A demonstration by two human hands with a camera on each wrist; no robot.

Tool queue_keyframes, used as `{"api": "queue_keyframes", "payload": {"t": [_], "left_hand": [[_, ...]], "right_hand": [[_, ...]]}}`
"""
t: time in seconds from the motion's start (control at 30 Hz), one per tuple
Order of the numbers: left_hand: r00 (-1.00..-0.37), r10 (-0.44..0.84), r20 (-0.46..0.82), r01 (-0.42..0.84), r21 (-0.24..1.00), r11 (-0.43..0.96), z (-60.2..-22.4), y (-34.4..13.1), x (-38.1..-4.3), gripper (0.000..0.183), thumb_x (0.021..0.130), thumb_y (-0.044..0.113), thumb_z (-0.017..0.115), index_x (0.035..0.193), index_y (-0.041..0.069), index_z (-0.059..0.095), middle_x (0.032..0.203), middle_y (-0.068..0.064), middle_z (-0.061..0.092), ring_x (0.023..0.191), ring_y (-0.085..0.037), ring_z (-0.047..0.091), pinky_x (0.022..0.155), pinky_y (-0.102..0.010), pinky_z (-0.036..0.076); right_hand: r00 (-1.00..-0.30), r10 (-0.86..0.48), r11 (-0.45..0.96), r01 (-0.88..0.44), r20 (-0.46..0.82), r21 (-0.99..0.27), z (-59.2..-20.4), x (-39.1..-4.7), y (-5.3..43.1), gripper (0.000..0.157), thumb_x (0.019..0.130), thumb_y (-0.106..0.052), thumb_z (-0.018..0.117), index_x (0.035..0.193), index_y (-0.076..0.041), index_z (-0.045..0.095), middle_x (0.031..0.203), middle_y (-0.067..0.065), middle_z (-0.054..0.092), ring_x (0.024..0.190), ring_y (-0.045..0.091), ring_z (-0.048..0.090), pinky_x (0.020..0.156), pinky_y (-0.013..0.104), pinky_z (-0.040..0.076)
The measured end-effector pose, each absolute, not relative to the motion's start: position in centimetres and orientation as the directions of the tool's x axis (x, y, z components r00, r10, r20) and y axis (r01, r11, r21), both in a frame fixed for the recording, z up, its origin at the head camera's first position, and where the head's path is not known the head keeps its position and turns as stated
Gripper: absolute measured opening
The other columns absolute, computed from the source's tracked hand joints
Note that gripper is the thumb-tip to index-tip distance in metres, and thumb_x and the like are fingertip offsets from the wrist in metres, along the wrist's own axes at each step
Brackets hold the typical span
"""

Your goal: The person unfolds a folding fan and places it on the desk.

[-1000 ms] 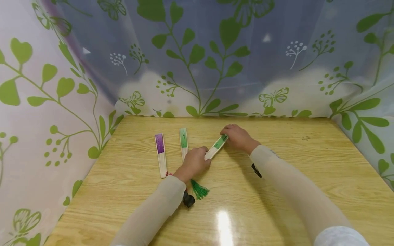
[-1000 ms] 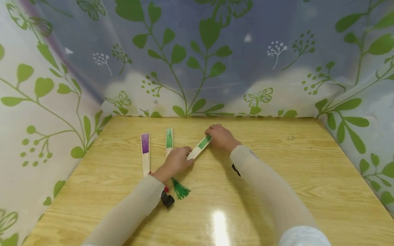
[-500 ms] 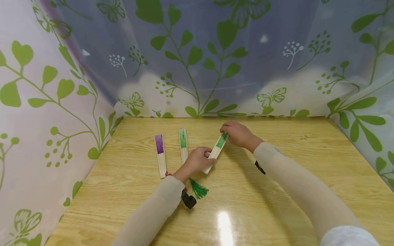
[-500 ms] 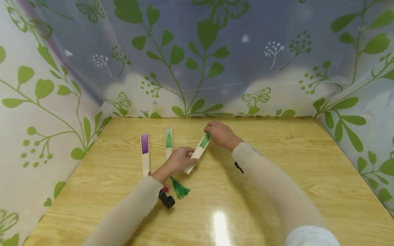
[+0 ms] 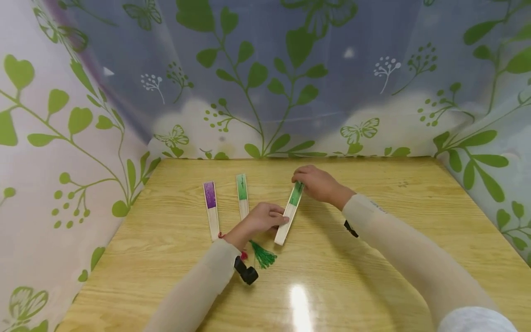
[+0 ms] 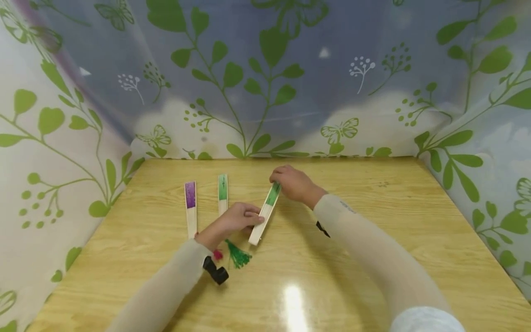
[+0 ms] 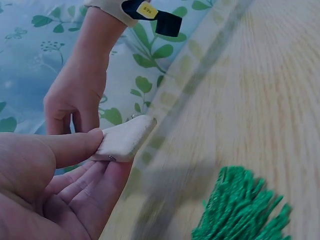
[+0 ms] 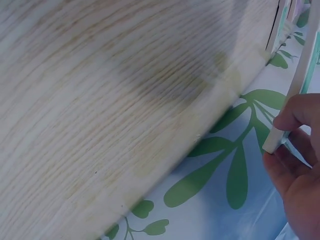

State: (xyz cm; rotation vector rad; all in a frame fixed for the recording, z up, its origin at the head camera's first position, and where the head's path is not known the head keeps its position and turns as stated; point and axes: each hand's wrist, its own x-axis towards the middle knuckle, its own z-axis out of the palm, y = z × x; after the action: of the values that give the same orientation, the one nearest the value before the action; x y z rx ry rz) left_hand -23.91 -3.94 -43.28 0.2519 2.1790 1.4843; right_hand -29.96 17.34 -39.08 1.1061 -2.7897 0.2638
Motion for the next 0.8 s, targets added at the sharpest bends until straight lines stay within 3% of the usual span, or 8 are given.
{"api": "queue_keyframes", "payload": {"t": [0.13, 0.3, 0.5, 0.63, 0.8], "left_hand": [[-0.857, 0.415, -0.304, -0.150, 0.919, 0.365, -43.4, -3.9, -23.6, 0.044, 0.094, 0.018, 0.067, 0.130, -0.004, 0.056, 0.112, -0.015, 0.067, 0.089, -0.021, 0.068, 0.074, -0.034, 0.060], [-0.860, 0.407, -0.307, -0.183, 0.931, 0.316, -43.4, -3.8, -23.4, 0.043, 0.094, 0.017, 0.066, 0.130, -0.004, 0.056, 0.086, 0.000, 0.059, 0.077, -0.011, 0.062, 0.068, -0.028, 0.058], [-0.874, 0.389, -0.292, -0.193, 0.942, 0.273, -43.1, -3.7, -23.2, 0.041, 0.096, 0.014, 0.064, 0.129, -0.006, 0.054, 0.077, 0.002, 0.050, 0.076, -0.010, 0.056, 0.068, -0.026, 0.057], [-0.881, 0.379, -0.283, -0.195, 0.947, 0.254, -43.2, -3.5, -23.2, 0.036, 0.095, 0.013, 0.064, 0.124, -0.005, 0.056, 0.076, 0.002, 0.049, 0.076, -0.011, 0.057, 0.067, -0.026, 0.056], [-0.892, 0.378, -0.250, -0.188, 0.963, 0.193, -43.3, -3.2, -23.1, 0.029, 0.095, 0.011, 0.064, 0.119, -0.004, 0.057, 0.087, -0.003, 0.065, 0.077, -0.013, 0.064, 0.070, -0.030, 0.059]], "right_hand": [[-0.725, -0.655, 0.712, -0.687, 0.212, -0.148, -39.1, -29.5, 17.4, 0.040, 0.084, 0.013, 0.063, 0.121, -0.001, 0.061, 0.124, 0.017, 0.059, 0.118, 0.036, 0.053, 0.094, 0.047, 0.049], [-0.791, -0.575, 0.738, -0.612, 0.211, -0.283, -39.4, -29.3, 17.9, 0.058, 0.086, 0.009, 0.061, 0.141, -0.002, 0.044, 0.141, 0.021, 0.046, 0.123, 0.038, 0.050, 0.088, 0.049, 0.051], [-0.874, -0.443, 0.712, -0.478, 0.199, -0.515, -40.2, -29.3, 18.3, 0.064, 0.090, 0.002, 0.061, 0.148, -0.002, 0.033, 0.147, 0.022, 0.039, 0.125, 0.041, 0.049, 0.099, 0.053, 0.046], [-0.914, -0.365, 0.612, -0.378, 0.175, -0.695, -40.9, -28.9, 18.3, 0.064, 0.093, -0.004, 0.061, 0.149, -0.001, 0.030, 0.145, 0.025, 0.041, 0.123, 0.043, 0.051, 0.101, 0.051, 0.047], [-0.959, -0.277, 0.320, -0.141, 0.050, -0.937, -41.3, -27.7, 17.7, 0.061, 0.100, -0.011, 0.054, 0.151, 0.002, 0.025, 0.141, 0.029, 0.045, 0.124, 0.041, 0.051, 0.102, 0.050, 0.045]]}}
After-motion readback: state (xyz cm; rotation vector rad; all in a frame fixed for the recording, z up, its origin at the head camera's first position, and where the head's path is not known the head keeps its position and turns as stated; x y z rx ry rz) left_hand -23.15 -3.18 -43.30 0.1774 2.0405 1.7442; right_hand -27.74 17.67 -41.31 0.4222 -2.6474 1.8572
